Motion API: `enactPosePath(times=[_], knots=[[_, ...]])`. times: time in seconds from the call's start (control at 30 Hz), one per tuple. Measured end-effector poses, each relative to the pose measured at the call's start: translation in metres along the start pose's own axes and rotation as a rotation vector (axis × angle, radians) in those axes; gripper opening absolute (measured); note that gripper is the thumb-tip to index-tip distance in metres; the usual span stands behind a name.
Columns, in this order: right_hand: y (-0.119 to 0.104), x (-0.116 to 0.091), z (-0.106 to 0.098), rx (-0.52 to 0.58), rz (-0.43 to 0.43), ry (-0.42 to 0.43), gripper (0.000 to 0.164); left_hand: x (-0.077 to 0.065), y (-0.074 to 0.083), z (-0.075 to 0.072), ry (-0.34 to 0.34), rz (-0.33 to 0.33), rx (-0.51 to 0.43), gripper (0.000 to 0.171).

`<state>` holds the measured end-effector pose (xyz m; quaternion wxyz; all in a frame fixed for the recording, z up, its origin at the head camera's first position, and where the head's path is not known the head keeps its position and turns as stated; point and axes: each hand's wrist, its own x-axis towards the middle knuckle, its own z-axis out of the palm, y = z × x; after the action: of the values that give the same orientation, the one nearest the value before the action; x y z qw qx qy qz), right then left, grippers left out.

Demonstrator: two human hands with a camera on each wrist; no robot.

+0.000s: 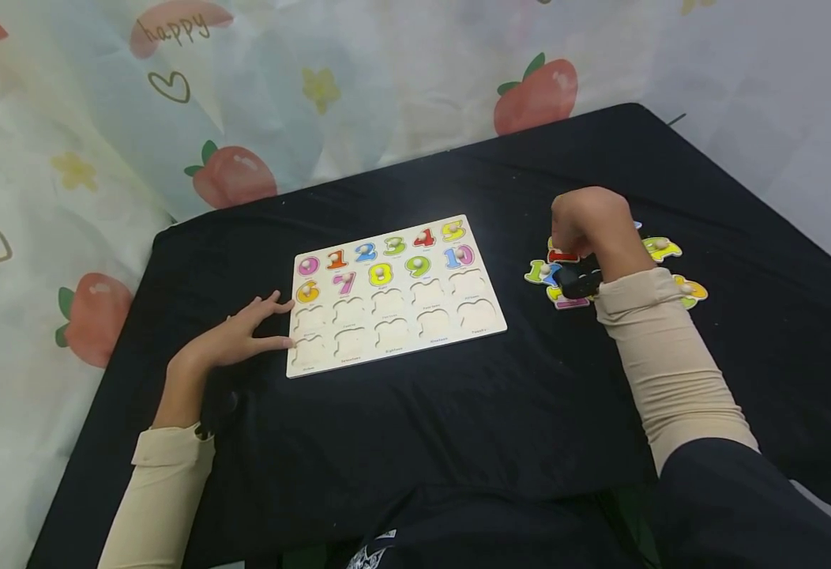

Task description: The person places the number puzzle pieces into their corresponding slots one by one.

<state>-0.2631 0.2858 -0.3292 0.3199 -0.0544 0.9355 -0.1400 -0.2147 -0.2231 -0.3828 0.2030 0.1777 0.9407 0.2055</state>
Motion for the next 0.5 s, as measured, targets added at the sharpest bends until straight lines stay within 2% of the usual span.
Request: enactPosePath(times=[0.17,0.3,0.37,0.5], knots=[[-0.01,0.012,0.005,-0.035,-0.097,0.057,0.021,0.0,-0.003,0.001,0.003,0.004,-0.002,0.08],[-0.02,0.022,0.01,-0.076,-0.178,0.117,0.006,0.001,-0.004,0.002,-0.002,0.009,-0.004,0.081],[-0.024,0.024,0.01,-0.099,-0.211,0.151,0.007,0.001,-0.004,0.002,-0.003,0.01,-0.001,0.081],[-0.026,0.021,0.009,-0.102,-0.19,0.176,0.006,0.001,-0.003,0.001,0.0,0.008,0.002,0.081]])
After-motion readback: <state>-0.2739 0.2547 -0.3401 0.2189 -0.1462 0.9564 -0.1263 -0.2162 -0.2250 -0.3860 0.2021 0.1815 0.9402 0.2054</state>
